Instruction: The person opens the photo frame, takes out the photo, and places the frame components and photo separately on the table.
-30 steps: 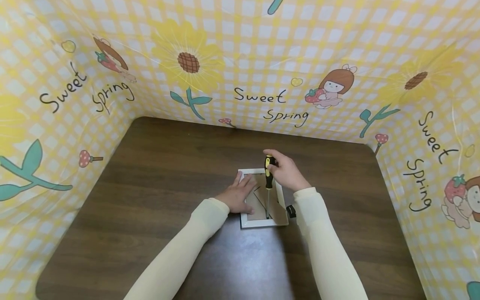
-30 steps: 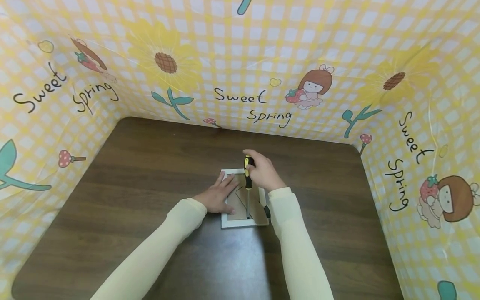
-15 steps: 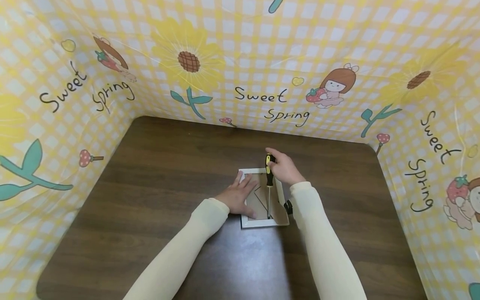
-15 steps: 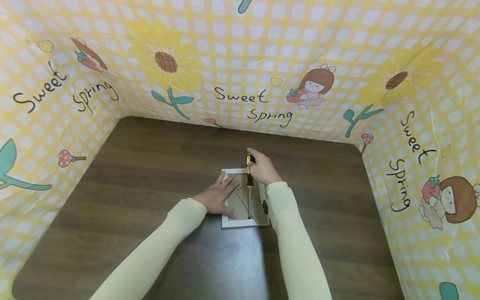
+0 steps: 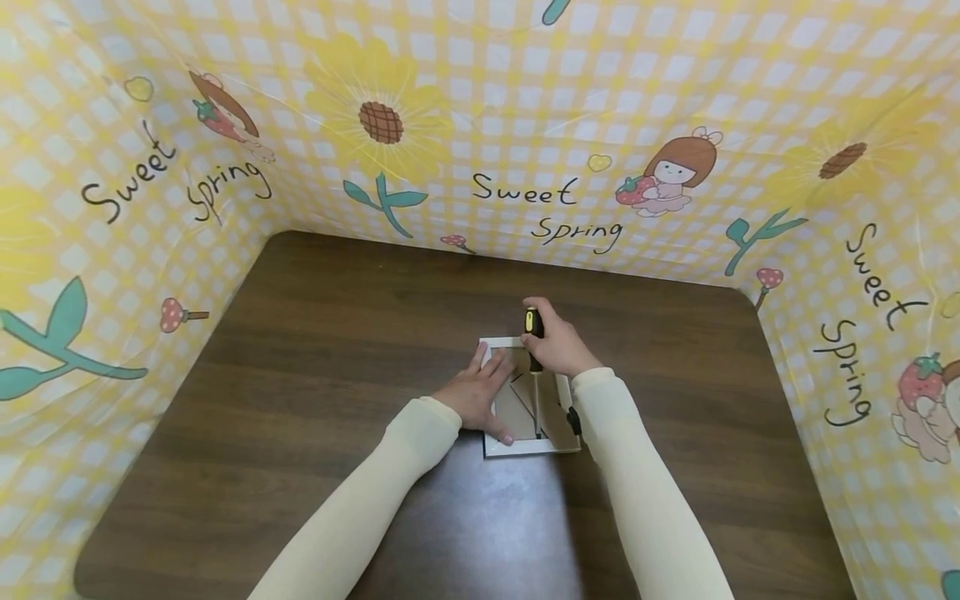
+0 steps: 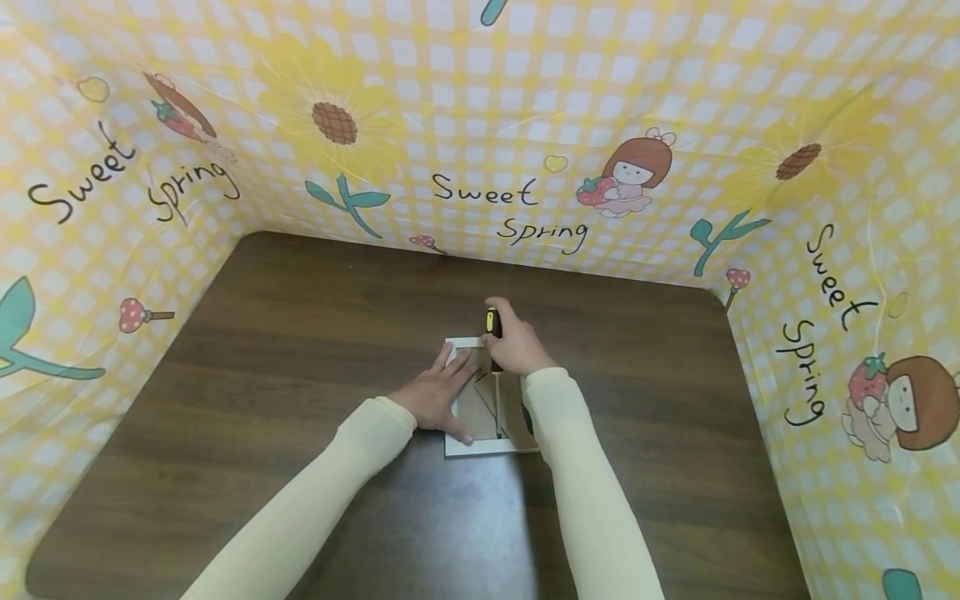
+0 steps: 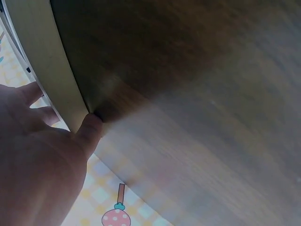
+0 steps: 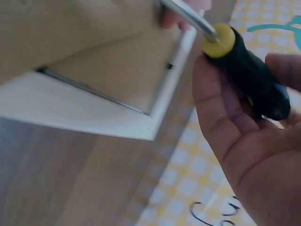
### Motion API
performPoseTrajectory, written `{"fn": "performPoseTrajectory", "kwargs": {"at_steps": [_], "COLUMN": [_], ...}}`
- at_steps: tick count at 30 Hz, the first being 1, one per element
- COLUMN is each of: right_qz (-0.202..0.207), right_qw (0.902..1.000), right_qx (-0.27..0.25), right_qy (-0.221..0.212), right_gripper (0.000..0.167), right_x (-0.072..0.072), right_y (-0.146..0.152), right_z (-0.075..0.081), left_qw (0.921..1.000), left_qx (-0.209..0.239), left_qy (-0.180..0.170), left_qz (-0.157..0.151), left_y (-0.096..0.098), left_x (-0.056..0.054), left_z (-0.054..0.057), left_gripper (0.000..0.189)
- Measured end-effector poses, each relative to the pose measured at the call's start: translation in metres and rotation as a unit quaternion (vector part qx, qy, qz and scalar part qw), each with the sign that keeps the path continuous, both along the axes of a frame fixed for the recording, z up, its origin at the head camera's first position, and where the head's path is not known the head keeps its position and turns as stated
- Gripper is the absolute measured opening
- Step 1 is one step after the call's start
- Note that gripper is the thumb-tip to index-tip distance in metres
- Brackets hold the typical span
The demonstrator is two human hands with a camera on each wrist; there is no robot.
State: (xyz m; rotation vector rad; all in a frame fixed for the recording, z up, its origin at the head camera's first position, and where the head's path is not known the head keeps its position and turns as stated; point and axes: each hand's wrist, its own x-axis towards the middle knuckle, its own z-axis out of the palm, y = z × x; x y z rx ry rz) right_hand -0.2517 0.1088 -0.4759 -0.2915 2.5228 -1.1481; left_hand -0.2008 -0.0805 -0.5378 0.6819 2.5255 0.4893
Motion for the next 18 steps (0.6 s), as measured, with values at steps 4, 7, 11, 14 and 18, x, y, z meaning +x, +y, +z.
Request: {"fn": "performPoseTrajectory", "kwargs": {"at_steps": [4,7,11,14,18], "right_qz": [0.010,0.023,0.031,0.035,0.043], "right_qw": [0.9999,0.9996,0.9990,0.9983,0.9966], "right_qx": [0.003,0.015,0.020,0.023,0.041], "right_qy": [0.001,0.007,0.025,0.041,0.057], "right_gripper": [0.047,0.037,0.021,0.015,0.014], "right_x": [0.005,0.008,0.013,0.019,0.026], "right_y": [0.002,0.004,0.006,0.008,0.010], "right_z": [0.015,0.026,0.035,0.041,0.052], "left_qw": [1.0000,1.0000,1.0000,0.9999,0.9999], "left_qx": [-0.002,-0.002,-0.005,-0.012,-0.009], "left_qy": [0.001,0.003,0.006,0.004,0.007], "left_qz": [0.001,0.004,0.004,0.004,0.003], "left_y": [0.000,0.000,0.002,0.003,0.003], "left_x": [-0.001,-0.003,-0.003,-0.003,-0.003], "left_z": [-0.005,-0.008,-0.009,-0.009,-0.008], "left_gripper": [0.123,0.124,0.125,0.125,0.125]}}
